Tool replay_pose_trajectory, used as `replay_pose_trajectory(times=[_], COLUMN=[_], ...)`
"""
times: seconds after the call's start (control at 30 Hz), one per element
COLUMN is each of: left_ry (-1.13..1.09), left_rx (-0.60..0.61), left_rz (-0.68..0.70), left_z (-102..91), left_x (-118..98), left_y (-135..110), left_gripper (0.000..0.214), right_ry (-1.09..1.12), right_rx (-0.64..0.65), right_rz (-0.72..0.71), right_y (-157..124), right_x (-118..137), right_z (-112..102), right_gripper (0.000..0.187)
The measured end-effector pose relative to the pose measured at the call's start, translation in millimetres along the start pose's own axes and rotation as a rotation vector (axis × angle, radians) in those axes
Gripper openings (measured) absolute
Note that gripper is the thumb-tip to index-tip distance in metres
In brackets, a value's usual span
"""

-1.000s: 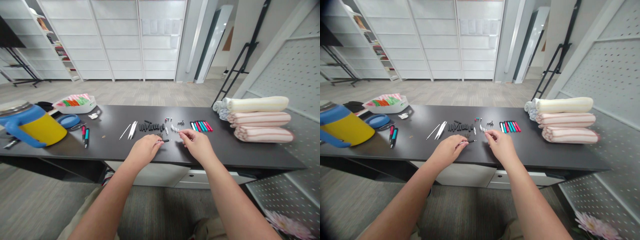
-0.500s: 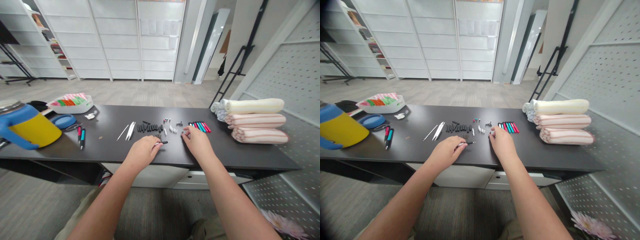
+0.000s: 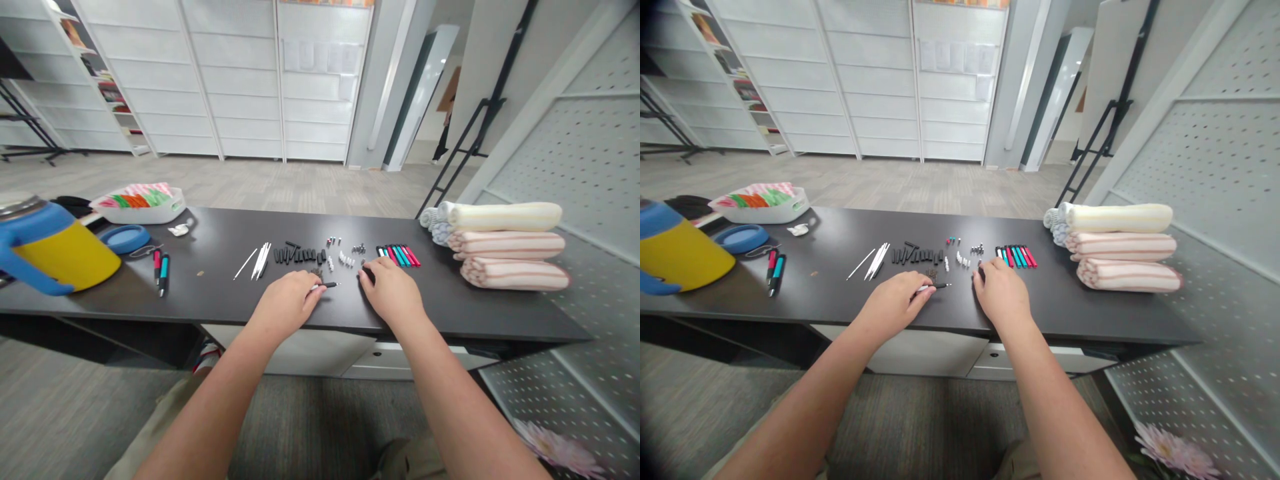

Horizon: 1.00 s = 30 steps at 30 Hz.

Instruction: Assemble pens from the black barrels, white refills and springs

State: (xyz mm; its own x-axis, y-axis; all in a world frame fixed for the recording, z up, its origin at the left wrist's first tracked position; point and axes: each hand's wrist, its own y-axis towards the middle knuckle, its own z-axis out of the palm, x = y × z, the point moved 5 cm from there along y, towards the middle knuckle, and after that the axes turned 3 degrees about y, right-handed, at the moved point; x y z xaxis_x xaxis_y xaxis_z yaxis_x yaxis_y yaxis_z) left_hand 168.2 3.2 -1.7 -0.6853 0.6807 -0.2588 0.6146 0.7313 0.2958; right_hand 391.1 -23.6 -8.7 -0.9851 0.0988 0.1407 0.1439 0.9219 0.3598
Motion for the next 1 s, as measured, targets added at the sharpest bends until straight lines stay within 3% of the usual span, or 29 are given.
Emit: replay_pose_trajectory(times=[0.17, 0.5, 0.73, 1.0], left_ry=[0.006, 0.020, 0.027, 0.026], left_rx=[-0.010, -0.003, 0.001, 0.002], left_rz=[-0.005, -0.016, -0.009, -0.014], left_z=[0.4, 0.1, -0.6, -0.1], left_x=[1.0, -0.2, -1.4, -0.5], left_y=[0.1, 0.0, 0.8, -0.3], left_gripper=[0.028, 0.028, 0.027, 0.028], right_ry=[0.006, -0.099, -0.048, -0.037], right_rx=[0.073, 0.226, 0.145, 0.178], right_rz=[-0.044, 0.065, 0.072, 0.067], right_y=[4.4, 14.7, 14.8, 16.9], right_x=[2.5, 3.8, 2.0, 1.1], right_z=[4.7, 7.4, 6.9, 8.7], right_gripper=[0.042, 0.054, 0.043, 0.048])
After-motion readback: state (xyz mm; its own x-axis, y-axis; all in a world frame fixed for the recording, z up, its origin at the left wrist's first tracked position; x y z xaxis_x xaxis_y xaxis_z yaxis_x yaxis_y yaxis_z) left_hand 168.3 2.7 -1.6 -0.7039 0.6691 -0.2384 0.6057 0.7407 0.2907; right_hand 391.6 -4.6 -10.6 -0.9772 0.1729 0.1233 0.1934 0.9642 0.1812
